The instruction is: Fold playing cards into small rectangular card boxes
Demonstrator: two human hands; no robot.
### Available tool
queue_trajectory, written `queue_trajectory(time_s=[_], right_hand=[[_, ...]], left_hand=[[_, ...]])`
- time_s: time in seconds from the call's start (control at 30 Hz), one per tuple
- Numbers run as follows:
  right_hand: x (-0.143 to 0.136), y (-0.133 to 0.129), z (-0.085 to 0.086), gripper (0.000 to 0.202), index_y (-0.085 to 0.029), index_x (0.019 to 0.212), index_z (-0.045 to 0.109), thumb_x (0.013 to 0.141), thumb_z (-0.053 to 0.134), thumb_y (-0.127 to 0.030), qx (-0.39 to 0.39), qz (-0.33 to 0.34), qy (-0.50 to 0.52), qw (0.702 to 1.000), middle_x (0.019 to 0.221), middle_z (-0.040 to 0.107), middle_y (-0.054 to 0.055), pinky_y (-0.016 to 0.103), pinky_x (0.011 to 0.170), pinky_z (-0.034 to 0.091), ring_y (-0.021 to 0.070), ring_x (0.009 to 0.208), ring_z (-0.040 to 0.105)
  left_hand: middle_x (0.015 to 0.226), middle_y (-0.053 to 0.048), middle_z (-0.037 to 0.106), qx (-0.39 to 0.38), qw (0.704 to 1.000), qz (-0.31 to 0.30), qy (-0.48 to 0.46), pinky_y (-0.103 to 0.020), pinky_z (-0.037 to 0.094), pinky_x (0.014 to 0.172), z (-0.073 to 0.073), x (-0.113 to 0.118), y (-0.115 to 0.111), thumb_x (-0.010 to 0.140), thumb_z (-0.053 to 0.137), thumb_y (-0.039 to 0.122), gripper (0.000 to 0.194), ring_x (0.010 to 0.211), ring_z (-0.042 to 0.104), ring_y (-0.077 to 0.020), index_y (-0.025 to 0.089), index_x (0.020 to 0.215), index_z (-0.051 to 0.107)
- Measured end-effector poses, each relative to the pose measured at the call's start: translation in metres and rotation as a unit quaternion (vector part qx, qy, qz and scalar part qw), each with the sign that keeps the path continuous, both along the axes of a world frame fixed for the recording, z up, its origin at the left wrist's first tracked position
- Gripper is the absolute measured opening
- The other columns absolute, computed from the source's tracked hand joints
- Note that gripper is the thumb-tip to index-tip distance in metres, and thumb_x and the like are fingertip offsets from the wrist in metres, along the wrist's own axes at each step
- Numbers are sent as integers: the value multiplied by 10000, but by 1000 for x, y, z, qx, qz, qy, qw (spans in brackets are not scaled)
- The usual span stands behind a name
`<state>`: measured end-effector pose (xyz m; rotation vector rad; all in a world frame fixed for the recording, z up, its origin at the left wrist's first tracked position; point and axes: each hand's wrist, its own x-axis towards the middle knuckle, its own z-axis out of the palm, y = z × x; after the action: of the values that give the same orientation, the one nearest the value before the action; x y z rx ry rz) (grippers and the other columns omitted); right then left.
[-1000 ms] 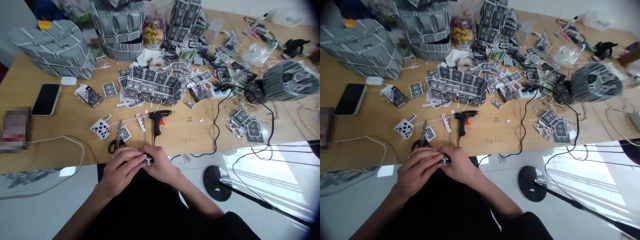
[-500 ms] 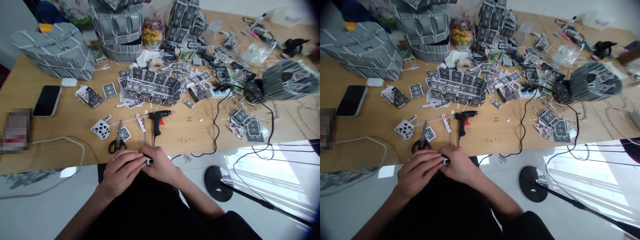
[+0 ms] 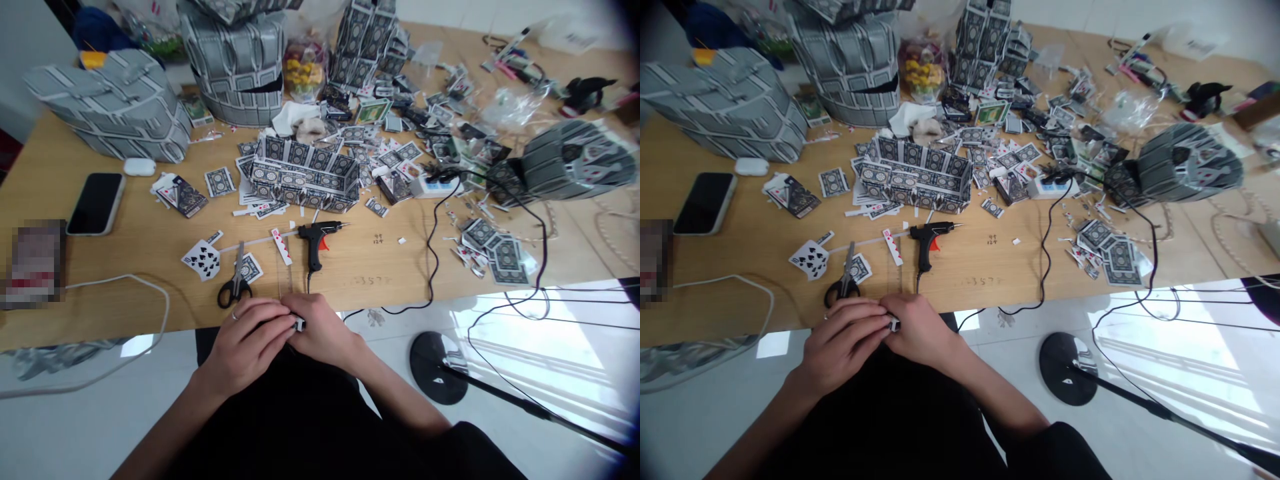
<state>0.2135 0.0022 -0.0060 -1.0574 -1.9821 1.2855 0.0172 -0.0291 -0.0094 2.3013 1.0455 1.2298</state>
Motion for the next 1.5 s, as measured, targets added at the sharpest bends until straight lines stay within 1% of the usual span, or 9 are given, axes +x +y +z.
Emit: queue_trajectory(time_s=[0.13,0.27,0.4,0.57,0.7,0.83,1.03,1.33,1.5], right_hand=[[0,1,1,253,-236,787,525,748,615,-3,5,-2,-7,1000,752,646,-23,262,664,457,147,665,575],[0,1,2,256,-235,778,540,739,615,6,4,-4,-29,1000,745,660,-21,262,662,457,153,670,592],[0,0,1,264,-238,766,519,720,600,9,5,-6,-27,1000,736,654,-23,262,661,455,153,658,585],[0,0,1,279,-242,780,515,680,603,4,-5,-4,-27,1000,738,652,-24,262,658,445,155,649,569],[-1,1,1,268,-241,785,515,693,604,-6,-11,2,-17,1000,743,643,-27,260,664,438,155,657,567],[-2,1,1,264,-238,762,493,701,599,-3,-8,-2,-5,1000,720,611,-36,257,652,409,146,651,545],[-3,0,0,248,-233,769,511,745,610,-7,-15,-9,1,1000,733,626,-26,259,664,410,149,670,562],[-2,-2,-1,291,-241,775,455,728,614,-1,-5,-8,-12,1000,736,585,-34,254,669,400,146,674,535],[-3,-3,-5,294,-244,765,432,746,618,-17,-2,-6,-21,1000,741,579,-29,265,671,397,152,685,541]], left_hand=[[1185,-89,780,-6,1000,-23,16,-406,622,1017,1,-3,1,966,780,12,371,1149,713,-231,170,1299,743],[1177,-73,780,-15,999,-19,26,-412,608,995,2,-3,2,976,757,7,393,1126,715,-232,214,1310,742],[1154,-64,786,-20,999,-11,31,-407,613,971,4,-1,3,994,754,59,346,1085,733,-229,237,1292,745],[1142,-74,771,-18,999,-9,27,-399,605,991,6,1,4,980,793,91,290,1085,720,-231,205,1242,743],[1127,-76,757,-4,1000,2,28,-381,602,973,5,1,2,973,807,84,280,1092,695,-228,183,1227,740],[1119,-81,763,4,999,-8,32,-378,604,959,5,1,1,982,776,50,286,1068,699,-222,161,1243,741],[1143,-67,754,6,999,-12,36,-357,604,933,11,-1,3,996,725,-2,375,1069,689,-210,199,1313,734],[1167,-101,698,-15,998,-10,53,-366,569,1002,10,5,1,1016,678,-11,287,1111,647,-221,135,1260,720],[1184,-106,700,-21,998,-20,60,-366,540,1038,9,5,-2,999,667,-56,336,1139,622,-228,119,1283,706]])
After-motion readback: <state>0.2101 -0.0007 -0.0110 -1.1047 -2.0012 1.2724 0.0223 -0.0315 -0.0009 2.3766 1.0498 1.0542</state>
